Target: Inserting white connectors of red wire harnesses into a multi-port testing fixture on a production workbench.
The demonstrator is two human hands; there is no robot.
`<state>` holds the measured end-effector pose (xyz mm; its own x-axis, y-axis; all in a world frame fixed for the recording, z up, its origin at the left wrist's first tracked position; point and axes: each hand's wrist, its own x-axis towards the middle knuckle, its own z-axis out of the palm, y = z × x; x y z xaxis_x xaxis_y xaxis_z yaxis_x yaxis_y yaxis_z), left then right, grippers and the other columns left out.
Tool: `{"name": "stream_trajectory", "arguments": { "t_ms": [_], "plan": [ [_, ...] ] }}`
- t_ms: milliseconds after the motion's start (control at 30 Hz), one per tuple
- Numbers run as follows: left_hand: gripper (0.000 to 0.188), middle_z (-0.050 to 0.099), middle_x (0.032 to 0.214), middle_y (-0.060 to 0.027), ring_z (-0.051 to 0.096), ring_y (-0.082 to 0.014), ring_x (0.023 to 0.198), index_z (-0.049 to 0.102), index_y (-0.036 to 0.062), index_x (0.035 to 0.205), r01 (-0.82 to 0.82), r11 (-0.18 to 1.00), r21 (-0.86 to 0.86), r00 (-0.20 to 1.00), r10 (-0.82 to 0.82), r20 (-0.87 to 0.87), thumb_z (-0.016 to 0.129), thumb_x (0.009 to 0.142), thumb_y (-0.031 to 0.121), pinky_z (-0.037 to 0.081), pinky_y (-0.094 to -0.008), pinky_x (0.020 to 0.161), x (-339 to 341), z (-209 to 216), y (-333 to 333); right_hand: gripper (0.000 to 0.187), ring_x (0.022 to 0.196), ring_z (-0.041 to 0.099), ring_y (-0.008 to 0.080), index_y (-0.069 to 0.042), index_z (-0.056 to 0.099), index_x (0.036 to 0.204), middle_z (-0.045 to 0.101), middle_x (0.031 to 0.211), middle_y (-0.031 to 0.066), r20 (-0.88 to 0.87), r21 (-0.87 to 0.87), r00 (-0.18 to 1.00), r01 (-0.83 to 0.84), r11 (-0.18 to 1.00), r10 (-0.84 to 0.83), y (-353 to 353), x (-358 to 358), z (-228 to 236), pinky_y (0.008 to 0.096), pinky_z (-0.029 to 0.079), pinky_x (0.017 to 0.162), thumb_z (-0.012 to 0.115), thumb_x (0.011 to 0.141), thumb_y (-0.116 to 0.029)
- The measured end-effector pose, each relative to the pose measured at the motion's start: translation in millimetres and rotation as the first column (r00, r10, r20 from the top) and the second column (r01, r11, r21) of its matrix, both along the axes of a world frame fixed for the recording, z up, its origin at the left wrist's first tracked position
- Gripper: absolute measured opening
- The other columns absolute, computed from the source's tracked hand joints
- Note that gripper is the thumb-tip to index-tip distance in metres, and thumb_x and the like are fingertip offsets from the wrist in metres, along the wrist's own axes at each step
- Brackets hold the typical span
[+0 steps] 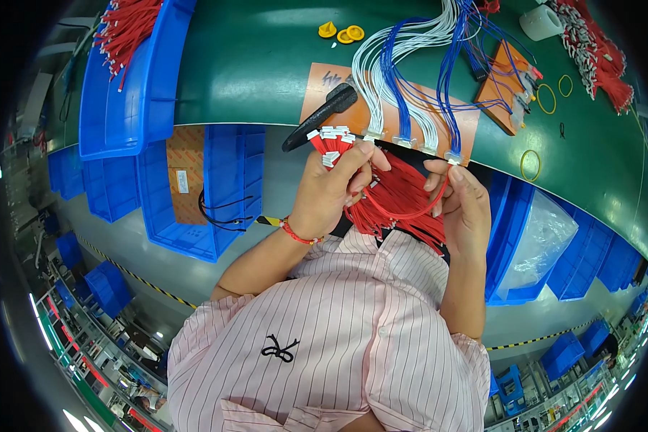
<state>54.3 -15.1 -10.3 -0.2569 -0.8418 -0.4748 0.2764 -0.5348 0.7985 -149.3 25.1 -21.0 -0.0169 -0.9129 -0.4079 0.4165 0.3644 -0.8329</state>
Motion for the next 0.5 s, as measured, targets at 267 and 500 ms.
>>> {"name": "stream_trajectory", "arguments": {
  "t_ms": [267,500],
  "plan": [
    [0.035,0.041,0.053,0.004,0.031,-0.0023,0.044,0.064,-0.0002,0.085,-0.009,1.0,0.027,0.999,0.01,-0.053,0.049,0.101,0.027,0.025,-0.0202,0.041,-2,2,-1,0.038,0.064,0.052,0.0092,0.005,0.067,0.108,0.067,0.087,0.0092,-0.099,-0.038,0.995,-0.019,0.999,0.015,10,-2,-5,0.0232,0.044,0.06,0.051,0.101,-0.029],
    [0.035,0.042,0.053,0.0036,0.033,-0.0021,0.045,0.066,-0.0024,0.089,-0.019,1.0,-0.013,0.997,0.018,-0.07,0.048,0.1,0.025,0.026,-0.0194,0.042,-4,0,-2,0.04,0.064,0.052,0.01,0.005,0.067,0.108,0.066,0.086,0.0092,-0.163,-0.037,0.986,-0.038,0.999,0.031,19,-4,-11,0.0241,0.044,0.062,0.05,0.102,-0.031]
  ]
}}
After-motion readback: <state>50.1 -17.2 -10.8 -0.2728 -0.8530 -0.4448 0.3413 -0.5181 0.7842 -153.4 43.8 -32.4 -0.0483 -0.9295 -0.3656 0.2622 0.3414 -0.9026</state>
